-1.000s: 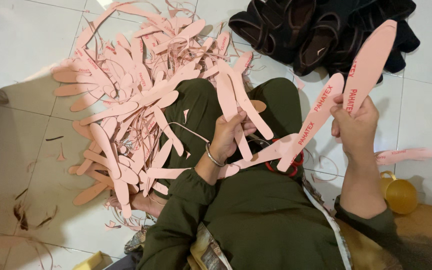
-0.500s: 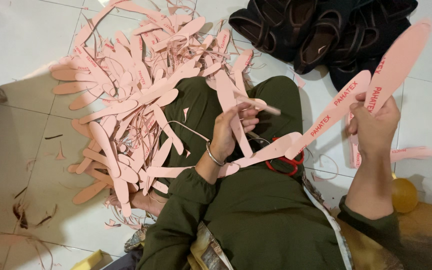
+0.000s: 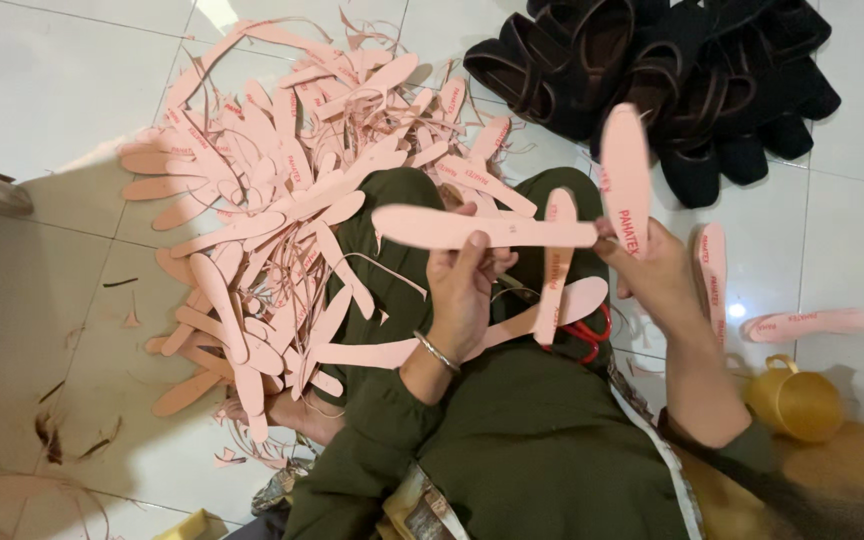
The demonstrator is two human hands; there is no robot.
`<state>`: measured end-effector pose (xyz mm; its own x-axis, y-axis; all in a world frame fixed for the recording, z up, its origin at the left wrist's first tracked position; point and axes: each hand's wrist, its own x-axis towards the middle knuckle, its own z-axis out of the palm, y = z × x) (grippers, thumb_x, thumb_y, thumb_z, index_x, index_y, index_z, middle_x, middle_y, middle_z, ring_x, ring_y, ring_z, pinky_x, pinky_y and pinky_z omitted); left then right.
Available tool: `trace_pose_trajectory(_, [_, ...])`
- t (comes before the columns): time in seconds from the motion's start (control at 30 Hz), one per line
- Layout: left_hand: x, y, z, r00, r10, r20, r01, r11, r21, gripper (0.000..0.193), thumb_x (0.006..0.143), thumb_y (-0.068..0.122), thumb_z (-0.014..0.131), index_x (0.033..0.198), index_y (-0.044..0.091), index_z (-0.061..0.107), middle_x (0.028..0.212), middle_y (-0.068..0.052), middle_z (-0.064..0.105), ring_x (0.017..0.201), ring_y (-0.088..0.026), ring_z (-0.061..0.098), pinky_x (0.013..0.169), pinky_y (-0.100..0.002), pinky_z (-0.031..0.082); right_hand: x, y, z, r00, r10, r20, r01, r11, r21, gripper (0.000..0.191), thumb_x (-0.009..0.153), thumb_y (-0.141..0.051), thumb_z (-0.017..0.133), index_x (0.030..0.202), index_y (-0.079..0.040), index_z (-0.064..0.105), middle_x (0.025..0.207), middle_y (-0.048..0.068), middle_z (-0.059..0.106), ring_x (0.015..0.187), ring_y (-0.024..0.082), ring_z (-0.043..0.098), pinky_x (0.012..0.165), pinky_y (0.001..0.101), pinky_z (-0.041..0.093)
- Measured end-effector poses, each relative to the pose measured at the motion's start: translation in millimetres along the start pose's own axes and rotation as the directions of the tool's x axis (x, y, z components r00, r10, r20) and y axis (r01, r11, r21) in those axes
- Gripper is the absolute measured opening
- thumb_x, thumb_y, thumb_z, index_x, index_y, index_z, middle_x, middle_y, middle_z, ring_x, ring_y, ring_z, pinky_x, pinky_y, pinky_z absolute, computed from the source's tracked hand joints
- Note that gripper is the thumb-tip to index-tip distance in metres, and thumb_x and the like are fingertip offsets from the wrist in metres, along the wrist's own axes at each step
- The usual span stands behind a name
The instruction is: The person sits on the floor and sorts through a large pile of pink foam insoles, matching pairs and stacking the matched pairs on their lap. Scissors rest on their lap and slipper uppers lie on the floor nearby.
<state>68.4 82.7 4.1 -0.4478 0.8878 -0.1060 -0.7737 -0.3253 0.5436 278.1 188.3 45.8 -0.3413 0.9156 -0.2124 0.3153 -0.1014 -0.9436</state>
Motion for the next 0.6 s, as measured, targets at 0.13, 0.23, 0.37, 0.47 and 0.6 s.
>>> trace_pose_trajectory(0.13, [-12.0, -3.5, 8.7, 0.998, -0.003, -0.063, 0.001, 1.0, -0.021, 0.047, 0.1, 0.006, 0.066, 0.142, -0.003, 0.047, 0.104, -0.013, 0.07, 0.086, -0.02, 0.072, 0.075, -0.033, 0.061, -16.3, -6.0, 11.5, 0.992, -0.029, 0.12, -0.017, 0.93, 0.367, 0.021, 0.099, -0.008, 0.063, 0.116, 0.002, 0.068, 0.066, 0.002, 0.057, 0.042, 0.004, 0.043, 0.036, 0.0209, 0.033])
trace_pose_trajectory(0.23, [-19.5, -7.9, 10.2, 0.993, -0.064, -0.095, 0.064, 0.998, -0.003, 0.045, 0.097, 0.006, 0.067, 0.139, -0.003, 0.05, 0.108, -0.014, 0.072, 0.09, -0.022, 0.074, 0.076, -0.033, 0.061, -22.5, -12.6, 20.1, 0.987, -0.075, 0.14, 0.006, 0.898, 0.441, 0.017, 0.098, -0.006, 0.06, 0.109, 0.006, 0.065, 0.077, 0.007, 0.067, 0.039, 0.005, 0.043, 0.034, 0.0204, 0.033])
trace_pose_trajectory(0.37, [-29.2, -11.3, 10.0, 0.986, -0.159, -0.041, 0.16, 0.987, 0.01, 0.033, 0.101, 0.005, 0.069, 0.128, -0.01, 0.057, 0.109, -0.017, 0.073, 0.098, -0.026, 0.074, 0.083, -0.035, 0.063, -16.1, -26.8, 25.5, 0.979, -0.187, 0.075, 0.125, 0.856, 0.502, 0.014, 0.103, -0.006, 0.058, 0.106, 0.007, 0.063, 0.089, 0.012, 0.072, 0.043, 0.004, 0.045, 0.036, 0.0196, 0.035])
trace_pose_trajectory(0.47, [-36.1, -13.4, 8.1, 0.977, -0.215, -0.007, 0.215, 0.976, -0.011, 0.025, 0.097, 0.006, 0.069, 0.119, -0.003, 0.06, 0.103, -0.016, 0.074, 0.099, -0.027, 0.075, 0.085, -0.036, 0.064, -9.2, -34.2, 28.2, 0.952, -0.286, 0.112, 0.176, 0.808, 0.563, 0.014, 0.106, -0.004, 0.06, 0.104, 0.009, 0.065, 0.067, 0.008, 0.058, 0.043, 0.005, 0.047, 0.038, 0.0214, 0.037])
trace_pose_trajectory(0.6, [-37.5, -20.1, 0.4, 0.946, -0.324, 0.02, 0.325, 0.941, -0.092, 0.019, 0.097, 0.008, 0.069, 0.115, 0.006, 0.063, 0.098, -0.012, 0.074, 0.095, -0.024, 0.075, 0.082, -0.035, 0.063, -2.6, -38.7, 34.0, 0.959, -0.274, 0.067, 0.187, 0.798, 0.573, 0.007, 0.099, -0.003, 0.057, 0.104, 0.002, 0.059, 0.085, 0.012, 0.07, 0.043, 0.004, 0.048, 0.038, 0.02, 0.037])
